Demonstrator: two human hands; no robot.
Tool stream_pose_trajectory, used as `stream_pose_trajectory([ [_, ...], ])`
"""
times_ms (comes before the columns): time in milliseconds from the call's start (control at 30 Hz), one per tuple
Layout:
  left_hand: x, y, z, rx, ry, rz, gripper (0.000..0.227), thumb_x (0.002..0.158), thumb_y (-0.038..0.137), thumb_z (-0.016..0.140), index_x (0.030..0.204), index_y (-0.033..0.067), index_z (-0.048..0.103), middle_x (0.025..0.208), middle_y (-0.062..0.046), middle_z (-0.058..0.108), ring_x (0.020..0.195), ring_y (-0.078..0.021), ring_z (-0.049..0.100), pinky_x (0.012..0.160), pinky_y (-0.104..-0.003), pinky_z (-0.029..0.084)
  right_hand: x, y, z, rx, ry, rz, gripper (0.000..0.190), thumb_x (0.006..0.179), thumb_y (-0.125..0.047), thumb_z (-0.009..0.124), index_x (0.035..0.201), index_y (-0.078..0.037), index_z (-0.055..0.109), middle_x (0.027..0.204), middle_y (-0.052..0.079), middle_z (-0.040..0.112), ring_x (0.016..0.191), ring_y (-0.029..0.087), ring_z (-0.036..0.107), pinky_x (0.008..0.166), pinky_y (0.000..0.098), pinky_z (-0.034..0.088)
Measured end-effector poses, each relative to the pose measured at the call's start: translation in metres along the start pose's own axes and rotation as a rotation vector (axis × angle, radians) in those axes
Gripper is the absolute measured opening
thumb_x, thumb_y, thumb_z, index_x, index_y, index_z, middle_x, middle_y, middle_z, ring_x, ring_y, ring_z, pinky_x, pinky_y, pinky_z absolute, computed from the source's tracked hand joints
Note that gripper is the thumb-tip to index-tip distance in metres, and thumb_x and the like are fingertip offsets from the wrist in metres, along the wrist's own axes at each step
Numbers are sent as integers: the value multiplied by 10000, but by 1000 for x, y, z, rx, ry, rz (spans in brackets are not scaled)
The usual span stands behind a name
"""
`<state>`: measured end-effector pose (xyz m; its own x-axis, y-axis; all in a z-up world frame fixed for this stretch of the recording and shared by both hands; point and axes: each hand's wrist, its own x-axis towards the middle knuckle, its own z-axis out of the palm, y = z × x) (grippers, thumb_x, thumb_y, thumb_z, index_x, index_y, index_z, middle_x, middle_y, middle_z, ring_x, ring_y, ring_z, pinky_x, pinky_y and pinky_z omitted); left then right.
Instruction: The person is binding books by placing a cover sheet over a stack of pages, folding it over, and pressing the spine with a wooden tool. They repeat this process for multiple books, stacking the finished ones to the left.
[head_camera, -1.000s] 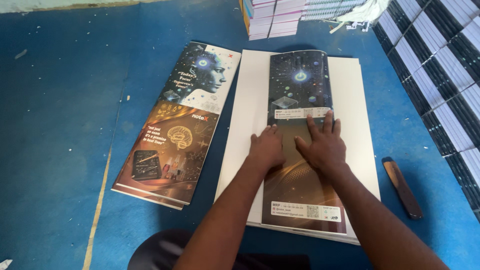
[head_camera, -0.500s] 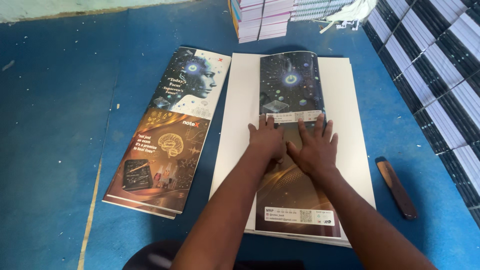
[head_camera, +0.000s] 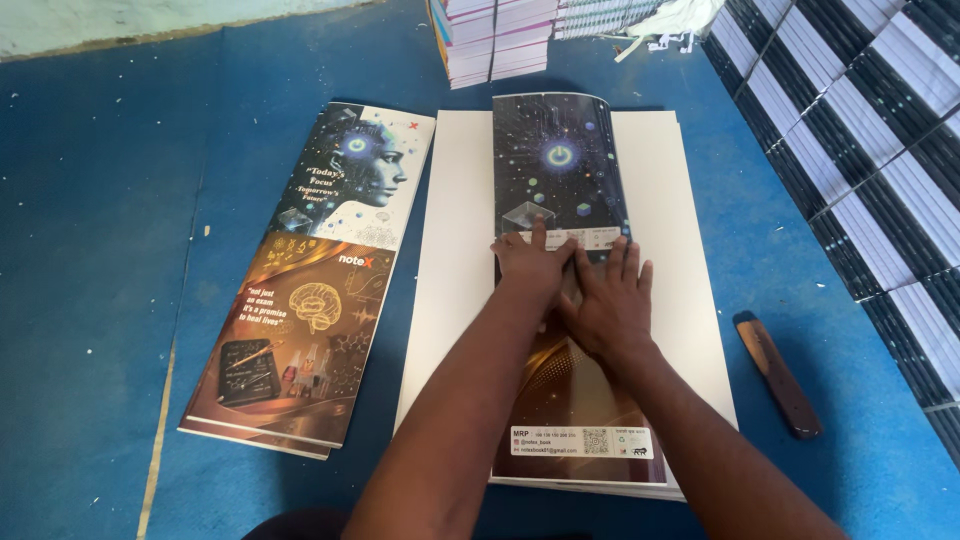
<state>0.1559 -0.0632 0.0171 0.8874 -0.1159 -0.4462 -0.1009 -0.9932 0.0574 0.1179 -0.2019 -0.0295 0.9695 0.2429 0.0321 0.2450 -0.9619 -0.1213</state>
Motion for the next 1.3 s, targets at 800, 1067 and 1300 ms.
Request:
stream_pose_trajectory([
  [800, 14, -1, 11, 68, 41, 2, 1101, 729, 336, 914, 1585, 550, 256, 1750, -94, 46, 1518, -535, 178, 1153, -721, 274, 1, 119, -43, 325, -162, -11, 343, 983, -335, 637, 1147, -59, 755, 1181, 164, 740, 1096, 328, 690, 978, 444, 536],
  [1067, 13, 1, 8, 62, -50, -15, 1238, 669, 287, 970, 1596, 539, 191, 1749, -78, 0, 1530, -512, 158, 1167, -694, 276, -31, 159, -81, 21, -509, 410, 367, 909, -332, 748, 1186, -94, 713, 1106, 148, 788, 1036, 315, 741, 916, 479, 572],
  [1300, 5, -1, 6, 7, -6, -2, 1314, 577, 283, 1002, 1592, 549, 211, 1750, -84, 1, 1542, -516, 130, 1164, -700, 278, -47, 194, -79, -47, -592, 602, 731, 690, -198, 973, 1314, -53, 622, 1161, 215, 753, 1135, 384, 699, 978, 537, 527],
])
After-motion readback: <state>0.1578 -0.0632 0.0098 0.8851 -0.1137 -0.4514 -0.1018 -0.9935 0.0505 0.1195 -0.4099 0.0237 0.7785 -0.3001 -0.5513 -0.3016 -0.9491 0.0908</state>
